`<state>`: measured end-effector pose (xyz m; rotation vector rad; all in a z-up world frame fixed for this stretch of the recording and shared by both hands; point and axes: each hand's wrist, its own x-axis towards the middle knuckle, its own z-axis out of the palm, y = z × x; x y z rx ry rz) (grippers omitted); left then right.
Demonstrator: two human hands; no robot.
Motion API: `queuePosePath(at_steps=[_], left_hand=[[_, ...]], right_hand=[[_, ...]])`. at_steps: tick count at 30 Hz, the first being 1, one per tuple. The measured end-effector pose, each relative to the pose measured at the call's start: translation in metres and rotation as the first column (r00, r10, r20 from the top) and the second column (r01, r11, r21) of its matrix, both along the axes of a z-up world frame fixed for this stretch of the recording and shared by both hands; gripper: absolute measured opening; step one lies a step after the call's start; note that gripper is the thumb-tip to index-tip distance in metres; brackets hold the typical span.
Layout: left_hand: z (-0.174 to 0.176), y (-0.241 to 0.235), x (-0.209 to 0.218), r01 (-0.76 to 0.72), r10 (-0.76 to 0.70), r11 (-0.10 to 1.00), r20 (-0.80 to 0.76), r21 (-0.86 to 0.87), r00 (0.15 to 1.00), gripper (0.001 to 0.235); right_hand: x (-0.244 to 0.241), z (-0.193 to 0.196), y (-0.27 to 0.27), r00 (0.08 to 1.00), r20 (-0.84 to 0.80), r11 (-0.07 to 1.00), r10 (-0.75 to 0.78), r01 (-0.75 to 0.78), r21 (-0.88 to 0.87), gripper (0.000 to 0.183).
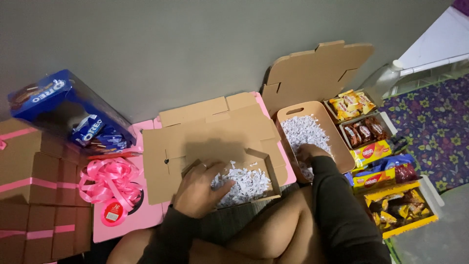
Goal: Twisting and placing shredded paper into a cardboard box for gift packaging
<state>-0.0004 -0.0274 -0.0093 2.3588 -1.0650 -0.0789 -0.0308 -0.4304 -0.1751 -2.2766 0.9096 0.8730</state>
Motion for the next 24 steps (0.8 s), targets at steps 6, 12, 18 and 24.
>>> queuePosePath(at_steps=[6, 12, 18, 24], left_hand=[[-0.015, -0.05, 0.01, 0.242, -0.235, 0.961, -0.068, 0.131, 0.97, 0.055], [-0.012, -0.052, -0.003, 0.266, -0.258, 0.964, -0.188, 0.019, 0.948, 0.046], [0.025, -0.013, 0.005, -0.066, 0.068, 0.965, 0.003, 0.252, 0.998, 0.053], [0.025, -0.002, -0.008, -0.03, 0.195, 0.852, -0.264, 0.523, 0.945, 0.037]], right_hand=[[0.015, -0.085, -0.047, 0.976, 0.209, 0.929, 0.057, 0.025, -0.369, 0.052], [0.011, -0.095, -0.034, 0.973, 0.215, 0.946, 0.089, -0.015, -0.323, 0.059], [0.029, -0.086, -0.028, 0.968, 0.219, 0.889, 0.121, -0.007, -0.459, 0.059], [0.031, -0.127, -0.056, 0.941, 0.328, 0.897, 0.082, 0.074, -0.437, 0.082]])
